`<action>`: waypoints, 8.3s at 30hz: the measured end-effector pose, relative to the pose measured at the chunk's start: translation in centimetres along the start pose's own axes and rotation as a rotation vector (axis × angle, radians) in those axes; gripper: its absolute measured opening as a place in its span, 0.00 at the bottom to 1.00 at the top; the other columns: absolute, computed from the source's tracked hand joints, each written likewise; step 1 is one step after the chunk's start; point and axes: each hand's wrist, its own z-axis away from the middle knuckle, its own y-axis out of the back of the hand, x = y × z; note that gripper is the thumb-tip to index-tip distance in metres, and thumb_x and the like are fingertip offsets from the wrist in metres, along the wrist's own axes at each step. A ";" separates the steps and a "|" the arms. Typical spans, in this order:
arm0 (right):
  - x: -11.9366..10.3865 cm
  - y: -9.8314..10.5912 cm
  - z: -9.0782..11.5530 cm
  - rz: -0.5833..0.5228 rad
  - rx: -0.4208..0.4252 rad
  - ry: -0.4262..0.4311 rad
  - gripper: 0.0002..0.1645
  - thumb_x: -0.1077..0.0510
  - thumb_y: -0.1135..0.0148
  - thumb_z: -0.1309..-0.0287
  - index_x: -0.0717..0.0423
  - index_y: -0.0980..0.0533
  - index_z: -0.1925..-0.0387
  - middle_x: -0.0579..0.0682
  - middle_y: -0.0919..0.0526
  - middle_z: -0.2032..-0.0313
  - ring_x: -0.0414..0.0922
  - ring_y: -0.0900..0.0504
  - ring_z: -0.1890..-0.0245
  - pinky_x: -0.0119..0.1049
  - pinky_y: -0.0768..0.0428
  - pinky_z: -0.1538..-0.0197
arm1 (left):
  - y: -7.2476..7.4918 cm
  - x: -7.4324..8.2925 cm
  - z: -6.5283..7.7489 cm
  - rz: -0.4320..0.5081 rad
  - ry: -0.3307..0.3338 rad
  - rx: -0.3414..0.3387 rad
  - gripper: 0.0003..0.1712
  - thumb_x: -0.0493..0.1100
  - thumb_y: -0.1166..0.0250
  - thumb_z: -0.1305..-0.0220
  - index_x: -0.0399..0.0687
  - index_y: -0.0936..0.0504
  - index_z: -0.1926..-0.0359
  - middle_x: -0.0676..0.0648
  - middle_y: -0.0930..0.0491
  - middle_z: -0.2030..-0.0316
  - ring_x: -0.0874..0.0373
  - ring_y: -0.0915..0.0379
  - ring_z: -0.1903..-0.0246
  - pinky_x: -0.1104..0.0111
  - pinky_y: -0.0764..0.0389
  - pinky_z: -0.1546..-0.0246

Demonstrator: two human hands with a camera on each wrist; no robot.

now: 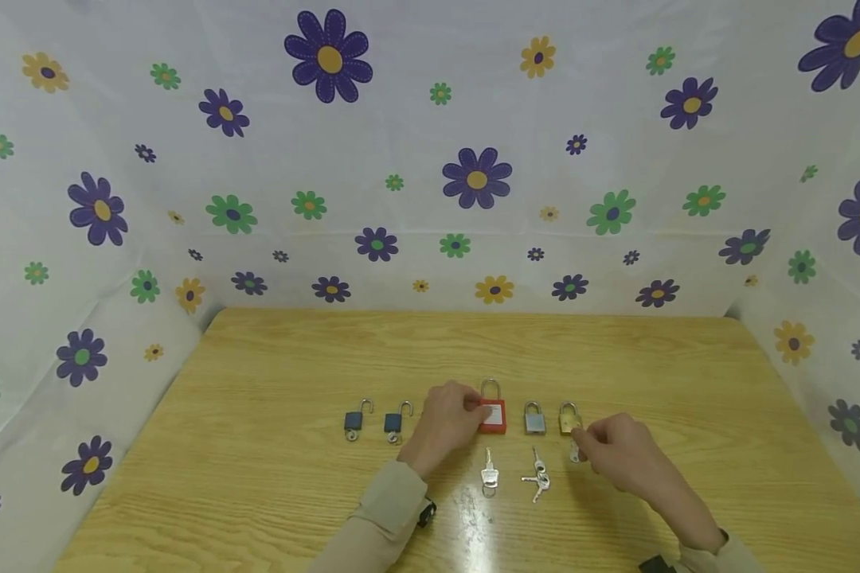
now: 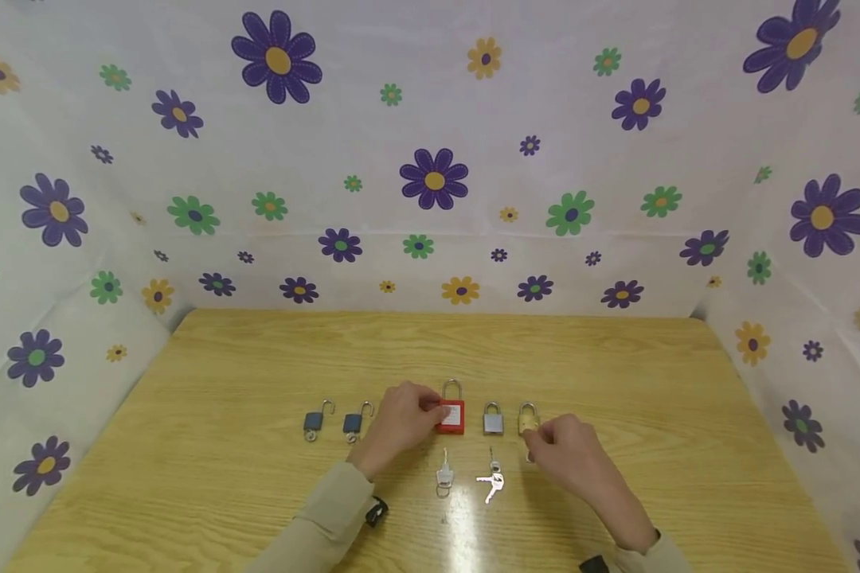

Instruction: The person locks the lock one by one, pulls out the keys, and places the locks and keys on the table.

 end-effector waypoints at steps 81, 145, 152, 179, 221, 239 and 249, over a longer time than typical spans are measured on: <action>-1.3 -1.1 0.9 -0.012 0.068 0.184 0.18 0.56 0.42 0.34 0.57 0.18 0.79 0.46 0.24 0.88 0.36 0.32 0.86 0.29 0.34 0.84 | 5.2 -2.6 4.2 0.604 0.088 0.110 0.12 0.44 0.29 0.42 0.43 0.12 0.60 0.45 0.13 0.61 0.57 0.19 0.63 0.51 0.18 0.56; -7.2 -5.0 -1.4 0.009 0.238 0.508 0.03 0.61 0.33 0.43 0.55 0.14 0.69 0.44 0.19 0.78 0.36 0.29 0.82 0.30 0.28 0.80 | 2.9 -0.7 6.8 0.465 -0.203 0.006 0.06 0.42 0.26 0.45 0.48 0.10 0.65 0.49 0.12 0.67 0.60 0.25 0.73 0.73 0.25 0.74; -7.2 -5.1 -1.6 -0.039 0.225 0.633 0.03 0.66 0.32 0.45 0.59 0.14 0.67 0.47 0.16 0.73 0.36 0.25 0.79 0.32 0.21 0.79 | 2.4 -1.8 6.4 0.537 -0.191 -0.019 0.13 0.50 0.27 0.45 0.50 0.10 0.62 0.47 0.11 0.65 0.57 0.19 0.72 0.73 0.22 0.77; -5.7 -4.7 -1.8 0.432 0.159 0.993 0.41 0.57 0.27 0.54 0.71 0.30 0.39 0.56 0.22 0.51 0.47 0.26 0.54 0.40 0.16 0.62 | 2.9 -1.9 6.5 0.703 -0.106 -0.085 0.14 0.45 0.30 0.40 0.40 0.11 0.58 0.38 0.12 0.59 0.55 0.17 0.61 0.60 0.16 0.57; -4.7 -5.5 -2.3 0.507 0.279 1.133 0.20 0.53 0.30 0.65 0.58 0.22 0.66 0.47 0.25 0.68 0.42 0.31 0.68 0.34 0.21 0.71 | 3.4 0.5 7.3 0.651 -0.093 -0.169 0.11 0.35 0.30 0.41 0.32 0.13 0.58 0.34 0.13 0.64 0.56 0.15 0.68 0.47 0.17 0.60; -4.5 -5.7 -2.4 0.422 0.275 1.135 0.33 0.59 0.28 0.60 0.69 0.23 0.49 0.52 0.20 0.61 0.45 0.25 0.63 0.37 0.17 0.64 | 3.0 -1.8 6.5 0.639 -0.081 -0.162 0.15 0.48 0.29 0.42 0.41 0.11 0.59 0.40 0.11 0.63 0.56 0.16 0.64 0.62 0.15 0.61; -3.7 -6.8 -2.0 0.266 0.333 0.993 0.25 0.61 0.24 0.57 0.67 0.19 0.55 0.52 0.19 0.65 0.42 0.23 0.66 0.35 0.16 0.69 | 3.3 -2.1 6.2 0.660 -0.065 -0.101 0.17 0.49 0.29 0.43 0.41 0.11 0.59 0.40 0.11 0.62 0.56 0.16 0.62 0.58 0.16 0.56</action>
